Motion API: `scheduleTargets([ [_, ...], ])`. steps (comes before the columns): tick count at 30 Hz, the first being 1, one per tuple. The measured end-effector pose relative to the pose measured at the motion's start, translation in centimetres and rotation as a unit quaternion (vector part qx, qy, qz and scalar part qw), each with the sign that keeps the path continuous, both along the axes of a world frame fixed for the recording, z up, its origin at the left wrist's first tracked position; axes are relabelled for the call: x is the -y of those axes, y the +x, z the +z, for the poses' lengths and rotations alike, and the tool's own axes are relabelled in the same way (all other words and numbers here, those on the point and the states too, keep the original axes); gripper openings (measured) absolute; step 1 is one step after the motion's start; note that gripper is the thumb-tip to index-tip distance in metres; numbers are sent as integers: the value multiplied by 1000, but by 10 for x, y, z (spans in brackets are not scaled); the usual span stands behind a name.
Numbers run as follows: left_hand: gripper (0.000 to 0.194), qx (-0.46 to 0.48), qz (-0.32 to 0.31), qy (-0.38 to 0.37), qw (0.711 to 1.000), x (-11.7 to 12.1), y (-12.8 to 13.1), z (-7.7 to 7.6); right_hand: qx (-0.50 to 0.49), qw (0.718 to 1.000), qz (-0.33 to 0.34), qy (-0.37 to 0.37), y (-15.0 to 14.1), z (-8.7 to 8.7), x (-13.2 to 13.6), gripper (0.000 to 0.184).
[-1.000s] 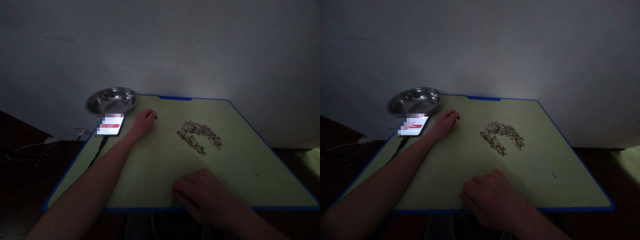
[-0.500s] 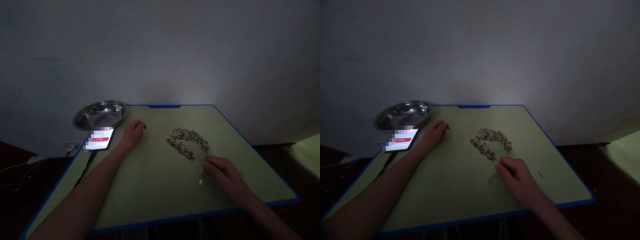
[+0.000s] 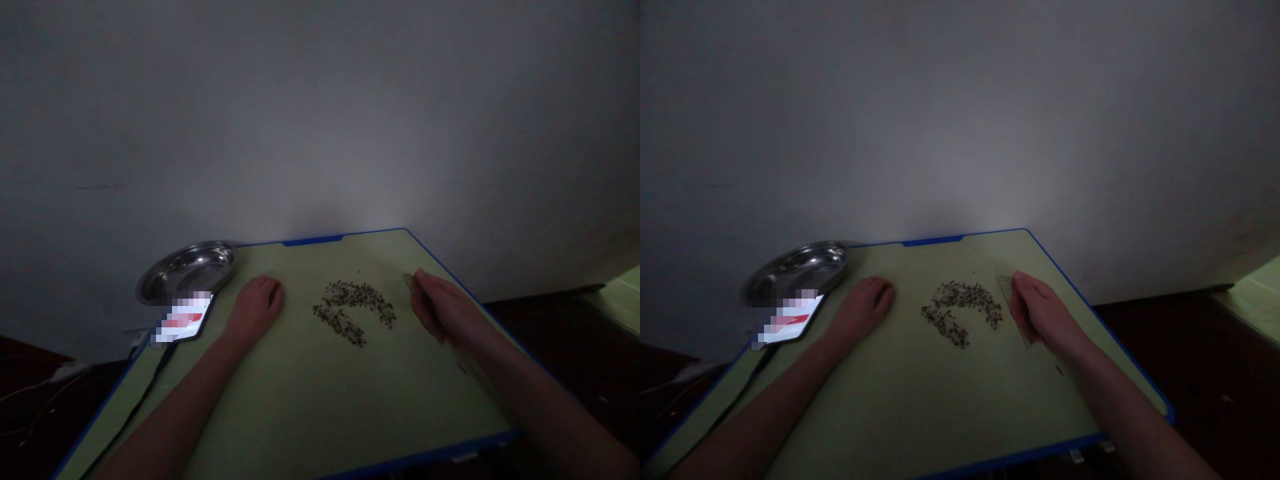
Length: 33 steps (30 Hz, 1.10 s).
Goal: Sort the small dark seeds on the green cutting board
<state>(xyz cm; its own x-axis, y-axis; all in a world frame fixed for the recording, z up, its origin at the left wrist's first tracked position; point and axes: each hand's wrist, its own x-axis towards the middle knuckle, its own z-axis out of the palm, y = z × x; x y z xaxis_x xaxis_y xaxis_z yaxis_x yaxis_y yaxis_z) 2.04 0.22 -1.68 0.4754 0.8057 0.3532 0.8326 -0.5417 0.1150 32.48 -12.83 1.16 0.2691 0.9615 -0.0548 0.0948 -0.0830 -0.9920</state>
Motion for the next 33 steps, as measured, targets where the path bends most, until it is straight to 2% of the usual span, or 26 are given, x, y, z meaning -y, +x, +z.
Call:
scheduleTargets([
  [5,34,-9,23,5,1000,-4,-2,-5,14,998,-32,44,7,16,-38,42],
  [10,39,-19,51,8,998,-6,-4,-10,18,996,-23,88,4,32,-71,26],
  [13,41,-18,58,4,998,-7,-5,-12,17,996,-2,90,3,26,-81,19],
  [20,39,7,49,-13,999,-9,-10,-10,48,996,19,66,19,-6,-82,27],
  [27,35,44,39,-35,998,-6,-10,-6,42,996,22,76,29,-7,-86,31],
  [33,32,88,21,-54,994,-5,-15,-5,27,998,21,56,38,-15,-92,22],
])
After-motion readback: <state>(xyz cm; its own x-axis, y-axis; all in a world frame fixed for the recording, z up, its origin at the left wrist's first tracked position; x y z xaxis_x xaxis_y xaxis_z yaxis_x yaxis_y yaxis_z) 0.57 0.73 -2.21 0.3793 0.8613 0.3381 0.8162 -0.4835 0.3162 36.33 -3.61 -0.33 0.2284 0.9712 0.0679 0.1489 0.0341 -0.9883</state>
